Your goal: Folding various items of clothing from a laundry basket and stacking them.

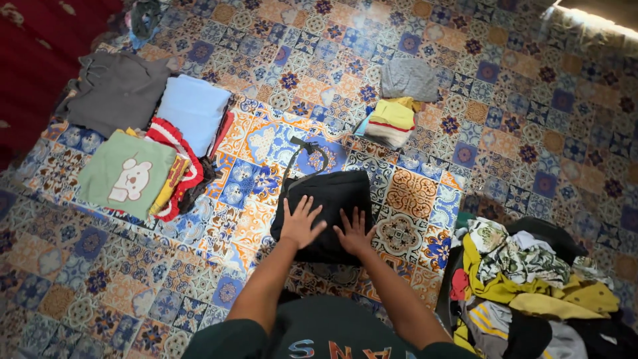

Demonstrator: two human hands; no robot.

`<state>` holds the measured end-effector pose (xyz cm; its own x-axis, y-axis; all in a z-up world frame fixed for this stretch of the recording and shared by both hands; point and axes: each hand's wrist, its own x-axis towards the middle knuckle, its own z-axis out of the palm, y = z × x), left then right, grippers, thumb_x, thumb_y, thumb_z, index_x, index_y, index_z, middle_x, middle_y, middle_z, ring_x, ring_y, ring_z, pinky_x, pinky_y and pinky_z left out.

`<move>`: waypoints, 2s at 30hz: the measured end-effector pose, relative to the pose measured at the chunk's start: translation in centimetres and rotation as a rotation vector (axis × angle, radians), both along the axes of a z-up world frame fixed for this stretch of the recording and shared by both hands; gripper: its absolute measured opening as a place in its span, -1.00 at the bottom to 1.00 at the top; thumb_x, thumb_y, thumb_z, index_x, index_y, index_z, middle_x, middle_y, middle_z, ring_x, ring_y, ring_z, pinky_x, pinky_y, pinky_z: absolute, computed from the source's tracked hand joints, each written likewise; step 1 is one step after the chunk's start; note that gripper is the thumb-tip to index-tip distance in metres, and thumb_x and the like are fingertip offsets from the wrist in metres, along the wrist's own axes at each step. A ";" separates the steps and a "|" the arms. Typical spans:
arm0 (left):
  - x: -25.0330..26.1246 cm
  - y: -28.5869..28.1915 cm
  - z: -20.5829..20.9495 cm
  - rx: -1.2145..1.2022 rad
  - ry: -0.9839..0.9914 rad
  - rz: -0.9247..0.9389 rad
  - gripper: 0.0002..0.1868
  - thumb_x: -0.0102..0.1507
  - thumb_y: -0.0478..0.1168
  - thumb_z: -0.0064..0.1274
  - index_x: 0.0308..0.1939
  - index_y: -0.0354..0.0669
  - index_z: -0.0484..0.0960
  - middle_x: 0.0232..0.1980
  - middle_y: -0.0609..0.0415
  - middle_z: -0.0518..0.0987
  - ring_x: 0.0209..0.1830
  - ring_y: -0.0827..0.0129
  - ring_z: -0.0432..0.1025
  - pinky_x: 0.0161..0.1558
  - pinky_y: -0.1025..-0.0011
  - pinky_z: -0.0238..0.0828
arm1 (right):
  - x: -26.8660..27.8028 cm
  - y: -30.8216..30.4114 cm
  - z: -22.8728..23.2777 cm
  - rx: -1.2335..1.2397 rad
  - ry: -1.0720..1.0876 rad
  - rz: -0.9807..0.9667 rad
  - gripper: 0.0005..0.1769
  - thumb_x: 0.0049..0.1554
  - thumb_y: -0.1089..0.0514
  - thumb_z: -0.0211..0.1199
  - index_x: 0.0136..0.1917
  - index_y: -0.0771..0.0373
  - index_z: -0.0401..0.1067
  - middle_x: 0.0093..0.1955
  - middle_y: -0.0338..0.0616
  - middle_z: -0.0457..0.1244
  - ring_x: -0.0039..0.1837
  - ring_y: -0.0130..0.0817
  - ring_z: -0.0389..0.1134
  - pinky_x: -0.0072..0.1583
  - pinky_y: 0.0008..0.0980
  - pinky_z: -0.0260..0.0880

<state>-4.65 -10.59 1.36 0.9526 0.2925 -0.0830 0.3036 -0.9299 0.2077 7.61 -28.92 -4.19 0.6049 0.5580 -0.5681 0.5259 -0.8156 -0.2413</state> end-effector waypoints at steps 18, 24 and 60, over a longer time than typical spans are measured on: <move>-1.7 -11.9 0.7 -0.665 -0.410 1.738 0.49 -0.33 0.41 0.46 0.52 -0.21 0.16 0.51 -0.16 0.32 0.47 0.01 0.28 0.46 0.12 0.23 | 12.1 5.6 8.3 0.415 -0.406 0.396 0.26 -0.21 -0.68 0.28 0.58 -0.07 0.06 0.61 -0.02 -0.03 0.62 0.07 -0.09 0.42 0.48 -0.21; -0.4 -11.6 -3.7 -1.795 -0.379 2.000 0.65 -0.22 0.29 0.38 0.64 0.03 -0.49 0.63 -0.14 0.09 0.40 -0.09 0.41 0.26 -0.21 0.45 | 13.7 7.8 5.8 0.112 -0.149 0.466 0.41 -0.27 -0.74 0.29 0.66 -0.17 -0.10 0.64 -0.10 -0.08 0.63 -0.05 -0.09 0.48 0.44 -0.20; 1.9 9.3 7.7 -0.806 -0.456 1.261 0.16 -0.05 0.37 0.39 0.34 -0.33 0.28 0.20 -0.28 0.55 0.21 -0.12 0.46 0.23 0.10 0.37 | 8.5 12.8 9.9 0.721 -0.001 -0.211 -0.42 0.06 -0.20 0.33 0.18 0.25 0.48 0.00 0.16 0.42 0.06 0.07 0.44 0.10 -0.08 0.40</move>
